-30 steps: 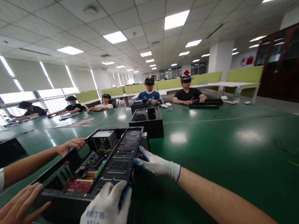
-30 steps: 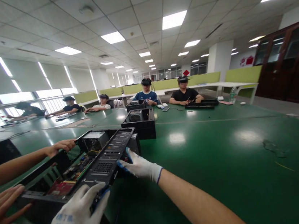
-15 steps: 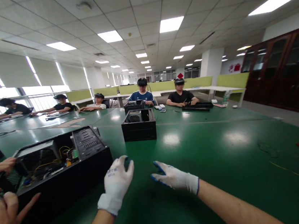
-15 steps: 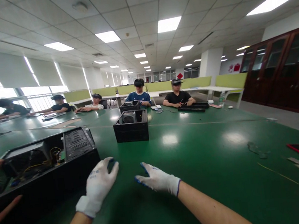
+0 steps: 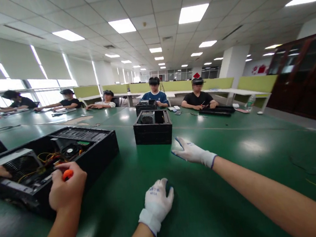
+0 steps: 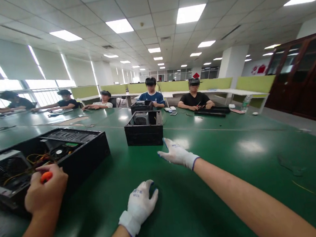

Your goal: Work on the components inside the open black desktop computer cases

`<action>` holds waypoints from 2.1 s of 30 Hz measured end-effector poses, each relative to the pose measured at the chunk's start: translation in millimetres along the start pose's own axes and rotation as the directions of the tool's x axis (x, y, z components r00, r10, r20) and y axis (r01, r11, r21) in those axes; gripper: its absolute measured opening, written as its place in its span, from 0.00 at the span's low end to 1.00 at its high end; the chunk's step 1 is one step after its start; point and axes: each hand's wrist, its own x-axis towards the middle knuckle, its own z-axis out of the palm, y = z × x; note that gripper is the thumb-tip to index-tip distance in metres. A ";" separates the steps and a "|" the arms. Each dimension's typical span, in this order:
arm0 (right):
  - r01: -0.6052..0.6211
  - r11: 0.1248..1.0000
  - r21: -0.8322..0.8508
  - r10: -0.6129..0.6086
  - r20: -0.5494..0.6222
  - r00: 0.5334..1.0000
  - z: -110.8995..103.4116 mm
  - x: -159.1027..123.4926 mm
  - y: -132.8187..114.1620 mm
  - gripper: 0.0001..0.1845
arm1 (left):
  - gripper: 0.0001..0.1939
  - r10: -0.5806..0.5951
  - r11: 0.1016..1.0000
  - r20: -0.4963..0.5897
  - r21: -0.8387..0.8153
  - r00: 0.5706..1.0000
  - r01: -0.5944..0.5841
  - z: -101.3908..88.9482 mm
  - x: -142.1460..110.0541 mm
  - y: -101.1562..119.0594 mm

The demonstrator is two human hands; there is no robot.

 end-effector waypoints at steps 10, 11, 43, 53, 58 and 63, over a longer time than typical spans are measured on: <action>0.043 0.923 -0.382 -0.064 -0.044 0.997 1.0 147.4 -16.4 0.37 | 0.11 0.013 0.996 -0.045 0.088 0.999 -0.009 -26.7 -28.3 -36.2; 0.036 0.911 -0.410 -0.065 -0.056 0.996 3.6 158.4 -17.7 0.33 | 0.12 0.041 0.996 0.039 0.074 0.998 -0.044 -6.2 -19.4 -8.6; 0.204 0.743 -0.637 -0.386 -0.161 0.908 -1.5 -55.8 -25.6 0.26 | 0.20 0.183 0.966 -0.303 -0.123 0.935 -0.229 78.4 2.7 42.6; 0.296 0.759 -0.580 -0.475 -0.182 0.861 -16.6 -149.2 -28.1 0.23 | 0.18 0.239 0.970 -0.470 0.089 0.850 -0.224 -27.9 -28.2 61.3; 0.316 0.772 -0.551 -0.488 -0.195 0.851 -22.0 -177.0 -31.4 0.21 | 0.18 0.317 0.939 -0.306 0.235 0.898 -0.251 -40.0 -40.0 68.5; 0.344 0.783 -0.517 -0.496 -0.187 0.848 -27.0 -203.2 -35.9 0.20 | 0.18 0.334 0.924 -0.212 0.264 0.918 -0.275 -47.0 -58.2 75.4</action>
